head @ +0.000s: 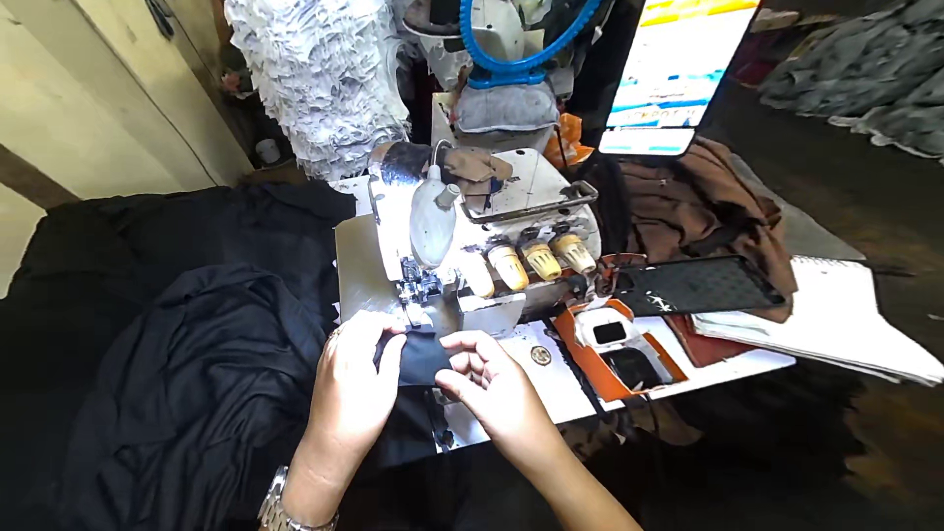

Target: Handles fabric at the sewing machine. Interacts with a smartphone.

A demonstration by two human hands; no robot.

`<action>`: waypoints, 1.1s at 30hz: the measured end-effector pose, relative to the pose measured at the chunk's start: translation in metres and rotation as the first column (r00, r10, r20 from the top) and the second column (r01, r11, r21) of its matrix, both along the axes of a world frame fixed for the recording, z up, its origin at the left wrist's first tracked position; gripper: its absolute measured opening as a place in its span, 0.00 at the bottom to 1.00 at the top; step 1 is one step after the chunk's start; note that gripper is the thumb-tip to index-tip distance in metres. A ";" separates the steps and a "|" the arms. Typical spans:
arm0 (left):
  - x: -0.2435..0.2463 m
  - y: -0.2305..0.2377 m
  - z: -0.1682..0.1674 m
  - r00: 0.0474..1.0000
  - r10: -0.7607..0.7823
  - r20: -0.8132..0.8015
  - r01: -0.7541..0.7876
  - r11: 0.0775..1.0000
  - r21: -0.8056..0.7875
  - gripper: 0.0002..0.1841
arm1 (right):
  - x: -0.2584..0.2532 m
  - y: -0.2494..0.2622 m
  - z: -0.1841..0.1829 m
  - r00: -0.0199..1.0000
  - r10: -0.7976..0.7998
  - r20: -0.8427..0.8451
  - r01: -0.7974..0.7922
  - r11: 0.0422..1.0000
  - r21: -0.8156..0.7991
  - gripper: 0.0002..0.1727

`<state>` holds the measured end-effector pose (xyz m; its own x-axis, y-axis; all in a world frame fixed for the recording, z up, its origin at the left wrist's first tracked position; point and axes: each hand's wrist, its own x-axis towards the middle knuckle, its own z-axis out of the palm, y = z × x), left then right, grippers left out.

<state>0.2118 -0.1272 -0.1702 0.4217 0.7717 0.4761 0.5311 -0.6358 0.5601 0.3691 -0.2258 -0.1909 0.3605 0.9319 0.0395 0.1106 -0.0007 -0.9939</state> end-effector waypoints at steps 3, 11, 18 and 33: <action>0.000 -0.004 -0.001 0.998 -0.053 -0.026 0.054 0.996 0.067 0.10 | -0.006 -0.009 -0.002 0.999 -0.026 -0.045 0.027 1.000 0.016 0.20; 0.018 -0.053 -0.005 0.949 0.169 -0.265 -0.090 0.955 0.283 0.22 | -0.023 -0.013 -0.011 0.996 -0.086 0.008 0.083 0.978 0.192 0.14; 0.006 -0.018 -0.008 0.985 0.024 -0.170 0.002 0.989 0.149 0.18 | -0.015 0.006 -0.007 0.849 -0.179 0.497 0.036 0.958 0.283 0.13; 0.013 0.061 0.023 0.986 -0.033 -0.165 0.029 0.999 -0.028 0.10 | -0.046 0.007 0.012 0.700 -0.160 0.696 0.067 0.985 0.158 0.20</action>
